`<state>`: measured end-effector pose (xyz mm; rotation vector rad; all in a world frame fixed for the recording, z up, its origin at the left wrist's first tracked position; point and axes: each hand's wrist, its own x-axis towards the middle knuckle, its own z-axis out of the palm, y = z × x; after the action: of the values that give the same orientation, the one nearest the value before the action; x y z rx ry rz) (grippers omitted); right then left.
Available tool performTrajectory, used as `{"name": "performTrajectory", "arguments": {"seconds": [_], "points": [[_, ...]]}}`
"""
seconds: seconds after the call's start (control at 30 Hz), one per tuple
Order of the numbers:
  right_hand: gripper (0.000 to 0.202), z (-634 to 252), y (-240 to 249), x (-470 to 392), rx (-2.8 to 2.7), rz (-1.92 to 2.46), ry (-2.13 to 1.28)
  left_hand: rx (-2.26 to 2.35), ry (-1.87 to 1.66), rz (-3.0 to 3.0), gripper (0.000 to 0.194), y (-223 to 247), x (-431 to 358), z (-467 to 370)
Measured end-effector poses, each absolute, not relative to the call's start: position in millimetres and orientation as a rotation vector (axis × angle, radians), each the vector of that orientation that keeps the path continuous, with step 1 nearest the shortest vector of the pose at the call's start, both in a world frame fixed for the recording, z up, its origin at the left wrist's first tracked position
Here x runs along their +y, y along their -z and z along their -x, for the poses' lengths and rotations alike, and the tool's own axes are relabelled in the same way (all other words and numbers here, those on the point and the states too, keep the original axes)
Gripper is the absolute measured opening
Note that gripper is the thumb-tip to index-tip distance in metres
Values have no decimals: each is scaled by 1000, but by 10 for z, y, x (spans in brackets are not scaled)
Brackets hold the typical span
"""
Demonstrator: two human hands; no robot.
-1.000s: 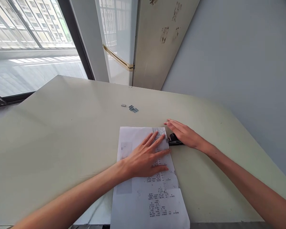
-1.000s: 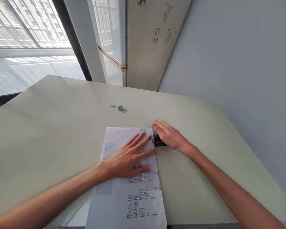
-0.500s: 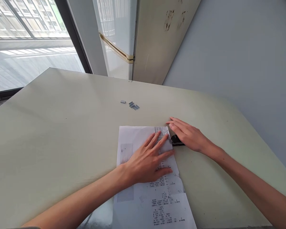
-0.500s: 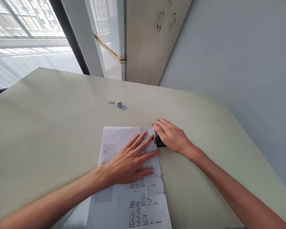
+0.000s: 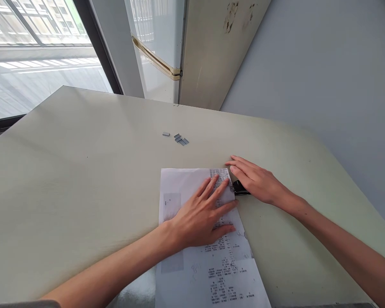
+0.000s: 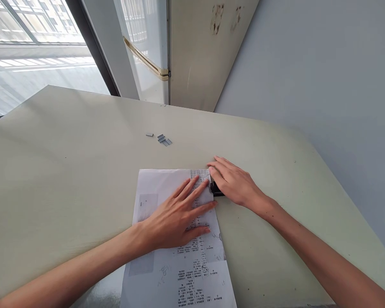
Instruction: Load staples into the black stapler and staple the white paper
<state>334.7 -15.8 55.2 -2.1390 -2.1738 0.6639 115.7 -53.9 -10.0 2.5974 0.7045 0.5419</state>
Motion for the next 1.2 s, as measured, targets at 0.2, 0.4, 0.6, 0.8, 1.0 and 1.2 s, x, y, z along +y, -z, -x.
{"name": "performTrajectory", "arguments": {"seconds": [0.2, 0.4, 0.6, 0.8, 1.0, 1.2], "points": [[50, -3352, -535, -163, -2195, 2133, -616, 699, -566, -2586, 56, 115, -541, -1157], [50, -3313, -549, -171, -2189, 2129, -598, 697, -560, -2595, 57, 138, -541, -1156], [52, -3277, -576, -173, -2212, 2130, -589, 694, -533, -2599, 57, 132, -541, -1155], [51, -3264, -530, -181, -2250, 2095, -486, 701, -545, -2583, 56, 117, -543, -1155], [51, -3250, -448, -182, -2329, 2077, -359, 711, -535, -2576, 58, 118, -542, -1153], [54, -3220, -353, -178, -2420, 2018, -161, 725, -513, -2568, 58, 56, -531, -1136]]}}
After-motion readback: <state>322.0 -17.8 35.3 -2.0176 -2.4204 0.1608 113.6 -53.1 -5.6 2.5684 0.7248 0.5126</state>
